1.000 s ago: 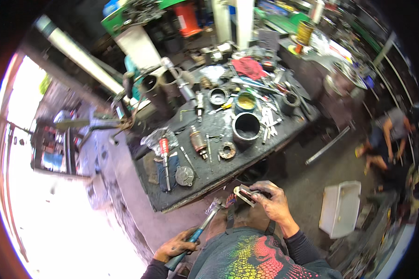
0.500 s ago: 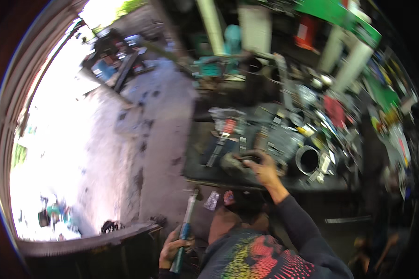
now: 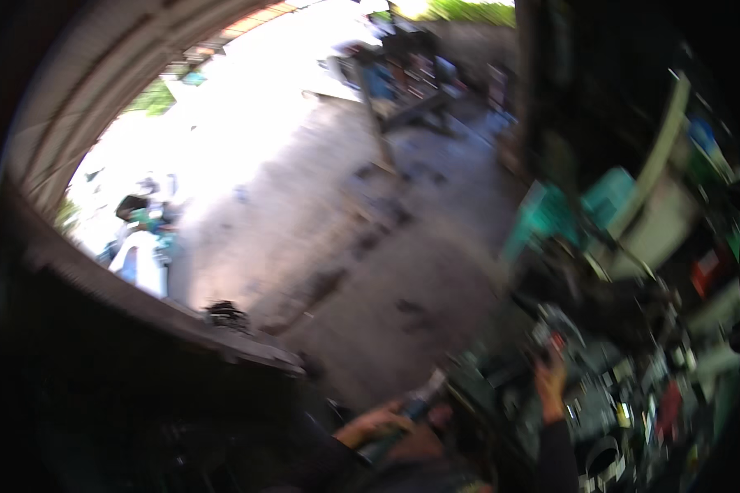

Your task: The person works on a mechanical assembly on a cluttered workbench, using a hammer and other hand tools to adjust and assemble components. They repeatedly strike a part, handle small metal pieces, and move around the bench to access different tools.

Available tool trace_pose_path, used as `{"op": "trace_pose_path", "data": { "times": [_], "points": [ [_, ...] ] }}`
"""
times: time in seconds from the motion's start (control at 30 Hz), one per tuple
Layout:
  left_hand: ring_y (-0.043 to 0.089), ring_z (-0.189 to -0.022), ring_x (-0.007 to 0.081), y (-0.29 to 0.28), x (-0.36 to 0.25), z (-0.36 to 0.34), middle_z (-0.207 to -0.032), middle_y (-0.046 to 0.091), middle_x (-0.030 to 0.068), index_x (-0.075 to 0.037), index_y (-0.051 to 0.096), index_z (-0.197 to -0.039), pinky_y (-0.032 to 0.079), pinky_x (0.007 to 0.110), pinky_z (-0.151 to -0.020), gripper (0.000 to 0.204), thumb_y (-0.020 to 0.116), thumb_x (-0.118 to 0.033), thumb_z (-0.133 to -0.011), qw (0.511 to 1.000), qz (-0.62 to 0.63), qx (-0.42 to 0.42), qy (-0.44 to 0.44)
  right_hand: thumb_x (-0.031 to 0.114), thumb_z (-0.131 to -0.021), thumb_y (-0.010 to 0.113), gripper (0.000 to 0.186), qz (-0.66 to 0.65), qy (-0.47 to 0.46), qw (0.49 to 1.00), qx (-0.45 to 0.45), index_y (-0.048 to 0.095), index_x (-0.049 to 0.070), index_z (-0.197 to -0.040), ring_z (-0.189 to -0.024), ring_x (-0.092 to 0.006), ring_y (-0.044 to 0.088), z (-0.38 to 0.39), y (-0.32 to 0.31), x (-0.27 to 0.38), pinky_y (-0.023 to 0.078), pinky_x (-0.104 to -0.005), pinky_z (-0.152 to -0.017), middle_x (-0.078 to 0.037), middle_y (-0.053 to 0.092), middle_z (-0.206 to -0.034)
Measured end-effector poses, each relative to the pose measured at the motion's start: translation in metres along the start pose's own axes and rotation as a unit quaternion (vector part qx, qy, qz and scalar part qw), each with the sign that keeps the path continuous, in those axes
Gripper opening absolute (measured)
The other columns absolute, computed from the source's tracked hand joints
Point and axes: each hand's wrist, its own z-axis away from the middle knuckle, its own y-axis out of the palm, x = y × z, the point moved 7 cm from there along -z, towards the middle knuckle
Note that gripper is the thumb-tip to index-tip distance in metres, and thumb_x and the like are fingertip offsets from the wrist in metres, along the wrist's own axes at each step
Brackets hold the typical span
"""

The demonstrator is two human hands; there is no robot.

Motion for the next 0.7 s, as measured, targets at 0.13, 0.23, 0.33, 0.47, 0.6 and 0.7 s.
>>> {"op": "trace_pose_path", "data": {
  "times": [0.13, 0.23, 0.33, 0.47, 0.6, 0.7],
  "points": [
    [0.063, -0.073, 0.0154, -0.005, 0.006, 0.021, -0.096, 0.065, 0.0075, 0.004, 0.049, -0.139, 0.052, 0.029, -0.064, 0.058, 0.068, -0.01, -0.086, 0.948, 0.08, -0.191, -0.241, 0.007, -0.075, 0.07, 0.042, 0.292, -0.085, 0.951, -0.05, 0.067, 0.002, -0.116, -0.112, -0.0438, 0.058, -0.009, -0.001, 0.024, 0.046, -0.0491, -0.097, -0.021, 0.06, -0.122],
    [0.061, -0.072, 0.0137, 0.014, -0.036, 0.013, -0.093, 0.064, 0.006, 0.001, 0.048, -0.143, 0.05, 0.027, -0.065, 0.065, 0.067, -0.004, -0.08, 0.956, -0.048, -0.234, -0.168, 0.007, -0.078, 0.071, 0.028, 0.372, -0.127, 0.917, -0.067, 0.066, 0.002, -0.105, -0.107, -0.0417, 0.054, -0.015, 0.002, 0.052, 0.044, -0.0504, -0.091, -0.019, 0.057, -0.11],
    [0.06, -0.073, 0.0141, 0.036, -0.039, 0.006, -0.094, 0.063, 0.0071, 0.002, 0.047, -0.143, 0.049, 0.027, -0.066, 0.067, 0.067, -0.004, -0.08, 0.95, -0.029, -0.264, -0.161, 0.005, -0.081, 0.069, 0.027, 0.341, -0.077, 0.937, -0.004, 0.064, 0.002, -0.107, -0.107, -0.0412, 0.056, -0.018, 0.001, 0.057, 0.046, -0.048, -0.091, -0.018, 0.058, -0.11],
    [0.06, -0.073, 0.0149, 0.042, -0.018, 0.006, -0.096, 0.062, 0.0092, 0.003, 0.044, -0.145, 0.049, 0.027, -0.067, 0.069, 0.068, -0.006, -0.081, 0.952, -0.011, -0.26, -0.164, 0.005, -0.084, 0.068, 0.024, 0.33, -0.075, 0.941, 0.017, 0.062, 0.001, -0.107, -0.102, -0.042, 0.059, -0.016, -0.005, 0.052, 0.048, -0.0472, -0.088, -0.02, 0.06, -0.107],
    [0.06, -0.072, 0.0154, 0.046, -0.006, 0.008, -0.096, 0.062, 0.0103, 0.004, 0.042, -0.147, 0.049, 0.028, -0.065, 0.071, 0.068, -0.008, -0.082, 0.961, -0.005, -0.24, -0.141, 0.006, -0.089, 0.062, 0.018, 0.312, -0.034, 0.949, 0.043, 0.063, 0.0, -0.106, -0.096, -0.0463, 0.061, -0.018, -0.009, 0.036, 0.049, -0.0502, -0.085, -0.022, 0.065, -0.101],
    [0.059, -0.071, 0.0158, 0.053, -0.008, 0.005, -0.096, 0.061, 0.0108, 0.004, 0.042, -0.147, 0.049, 0.028, -0.064, 0.072, 0.067, -0.006, -0.081, 0.958, -0.018, -0.242, -0.155, 0.009, -0.093, 0.063, 0.016, 0.289, 0.001, 0.955, 0.068, 0.064, -0.001, -0.105, -0.089, -0.0414, 0.064, -0.019, -0.012, 0.029, 0.05, -0.0465, -0.081, -0.02, 0.068, -0.095]
  ]
}}
